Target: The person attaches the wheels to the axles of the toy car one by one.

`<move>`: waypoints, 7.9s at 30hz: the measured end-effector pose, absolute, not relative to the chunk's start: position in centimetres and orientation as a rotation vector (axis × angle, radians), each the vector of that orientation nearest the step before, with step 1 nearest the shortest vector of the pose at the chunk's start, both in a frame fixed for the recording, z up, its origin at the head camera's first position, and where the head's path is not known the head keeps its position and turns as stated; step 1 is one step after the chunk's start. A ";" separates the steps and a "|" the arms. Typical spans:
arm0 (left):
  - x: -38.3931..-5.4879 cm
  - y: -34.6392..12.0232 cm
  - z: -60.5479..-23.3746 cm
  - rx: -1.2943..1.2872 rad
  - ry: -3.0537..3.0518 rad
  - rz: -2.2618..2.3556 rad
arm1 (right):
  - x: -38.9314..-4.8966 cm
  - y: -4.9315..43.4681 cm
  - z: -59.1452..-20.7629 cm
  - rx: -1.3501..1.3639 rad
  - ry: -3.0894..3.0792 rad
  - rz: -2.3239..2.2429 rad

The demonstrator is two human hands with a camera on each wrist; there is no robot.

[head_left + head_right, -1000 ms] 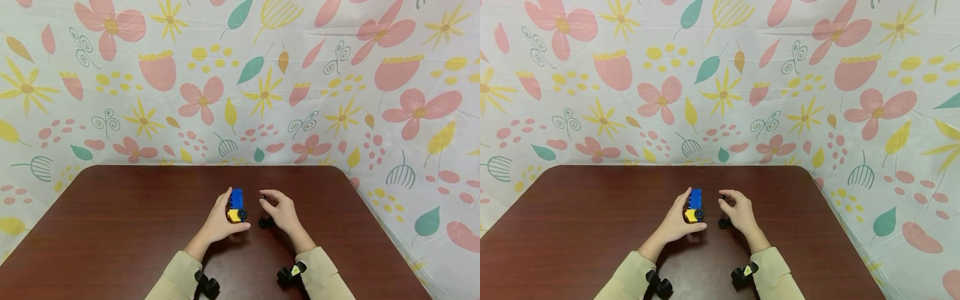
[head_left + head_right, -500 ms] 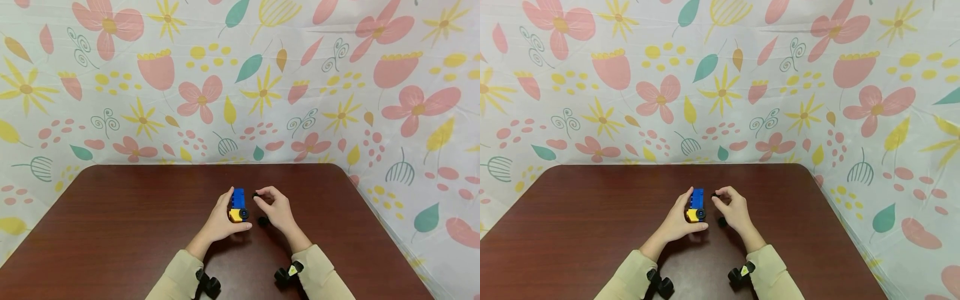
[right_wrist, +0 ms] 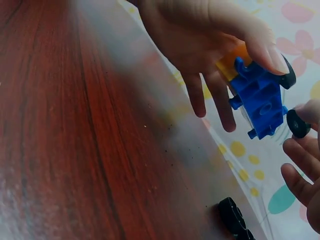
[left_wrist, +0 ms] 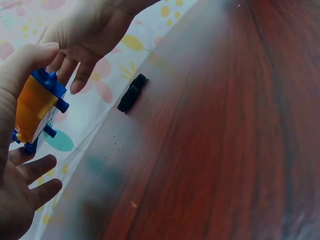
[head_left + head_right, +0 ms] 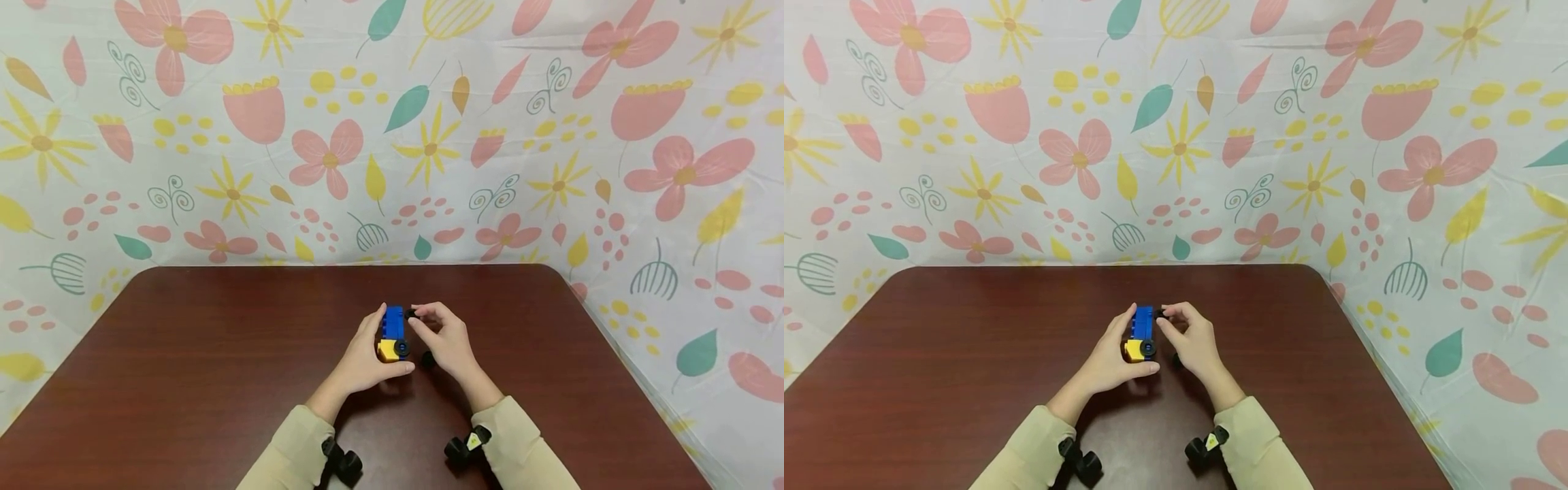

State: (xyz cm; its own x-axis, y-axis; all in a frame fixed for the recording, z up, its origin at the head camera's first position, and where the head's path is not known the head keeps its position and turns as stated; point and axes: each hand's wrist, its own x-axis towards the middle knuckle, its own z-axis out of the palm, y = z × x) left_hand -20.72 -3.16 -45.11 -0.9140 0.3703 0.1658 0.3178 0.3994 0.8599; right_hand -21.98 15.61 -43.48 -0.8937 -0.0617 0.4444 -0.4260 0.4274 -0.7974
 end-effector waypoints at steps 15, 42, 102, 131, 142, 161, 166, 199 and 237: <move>-20.5 -2.8 -44.8 0.658 2.564 1.599 | -21.9 15.0 -42.8 0.365 -2.330 1.477; -20.2 -2.4 -44.9 0.651 2.602 1.575 | -22.1 14.4 -43.0 0.201 -2.278 1.902; -20.0 -2.6 -44.6 0.767 2.685 1.557 | -21.7 15.0 -42.2 0.097 -2.161 2.699; -21.3 -3.3 -44.7 0.427 2.391 1.765 | -21.1 14.9 -41.9 0.465 -2.530 1.882; -21.3 -3.4 -44.1 0.189 2.162 1.946 | -20.3 14.1 -41.6 0.716 -2.515 1.566; -21.5 -3.9 -44.5 0.135 1.932 2.190 | -19.9 13.9 -41.3 0.867 -2.503 1.385; -21.6 -4.1 -44.5 0.122 1.944 2.195 | -20.1 14.2 -41.3 0.837 -2.533 1.403; -22.1 -6.0 -44.4 0.355 2.098 2.021 | -20.1 20.5 -43.7 0.705 -2.835 1.156; -23.2 -5.2 -45.5 0.559 2.399 1.646 | -21.9 20.0 -44.1 0.745 -2.977 0.793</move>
